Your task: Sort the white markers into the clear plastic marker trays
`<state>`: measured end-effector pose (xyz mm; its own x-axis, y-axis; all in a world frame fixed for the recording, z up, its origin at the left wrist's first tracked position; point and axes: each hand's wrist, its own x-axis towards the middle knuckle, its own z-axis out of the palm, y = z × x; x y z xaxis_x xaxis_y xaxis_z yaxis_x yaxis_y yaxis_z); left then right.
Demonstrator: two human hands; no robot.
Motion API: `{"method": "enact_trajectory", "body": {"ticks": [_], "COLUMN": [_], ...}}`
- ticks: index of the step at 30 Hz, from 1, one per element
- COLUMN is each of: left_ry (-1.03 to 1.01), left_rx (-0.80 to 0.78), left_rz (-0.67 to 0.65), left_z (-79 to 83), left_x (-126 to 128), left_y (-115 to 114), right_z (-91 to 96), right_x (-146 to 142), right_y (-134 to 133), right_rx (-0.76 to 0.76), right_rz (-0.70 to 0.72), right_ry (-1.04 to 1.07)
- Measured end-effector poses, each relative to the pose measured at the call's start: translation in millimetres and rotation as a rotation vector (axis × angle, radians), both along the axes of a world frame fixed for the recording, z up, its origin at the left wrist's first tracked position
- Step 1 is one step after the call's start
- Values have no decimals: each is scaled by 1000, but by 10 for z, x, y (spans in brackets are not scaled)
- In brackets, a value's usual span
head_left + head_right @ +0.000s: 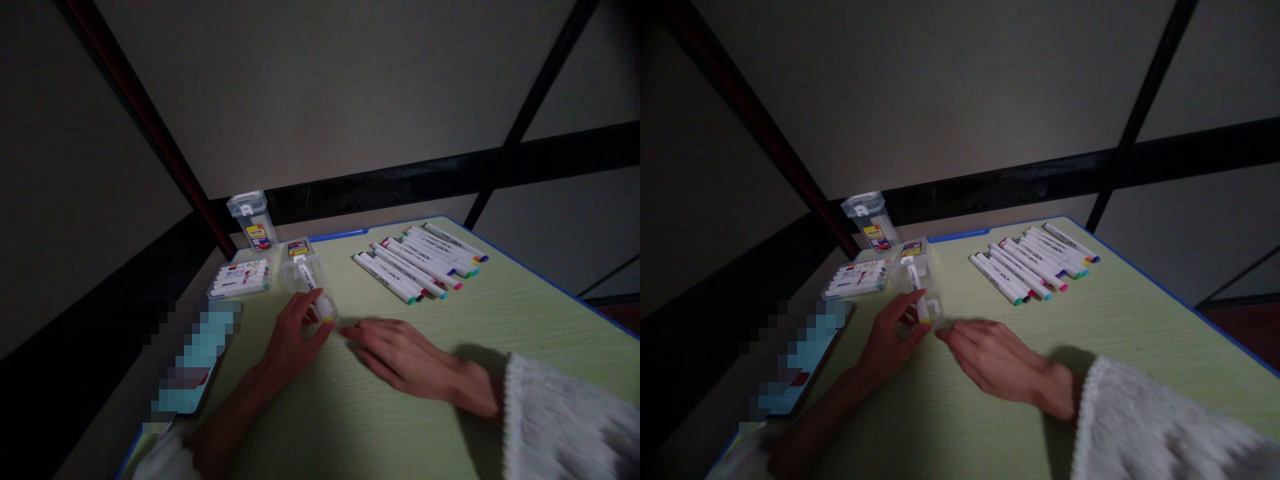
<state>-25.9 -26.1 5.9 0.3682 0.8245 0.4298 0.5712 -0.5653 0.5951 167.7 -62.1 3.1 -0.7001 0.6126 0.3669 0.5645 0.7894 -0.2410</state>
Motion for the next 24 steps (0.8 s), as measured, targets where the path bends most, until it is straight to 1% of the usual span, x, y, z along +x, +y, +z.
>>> {"method": "enact_trajectory", "body": {"ticks": [8,24], "left_ry": [-29,25], "left_rx": [-14,-18], "left_rz": [12,-24], "left_z": [-23,-54], "left_x": [-1,-19], "left_y": [12,37], "right_z": [-5,-9], "right_x": [-1,-11], "right_y": [-3,-2], "right_rx": [-16,-38], "right_rz": [1,18], "right_ry": [-31,-70]}}
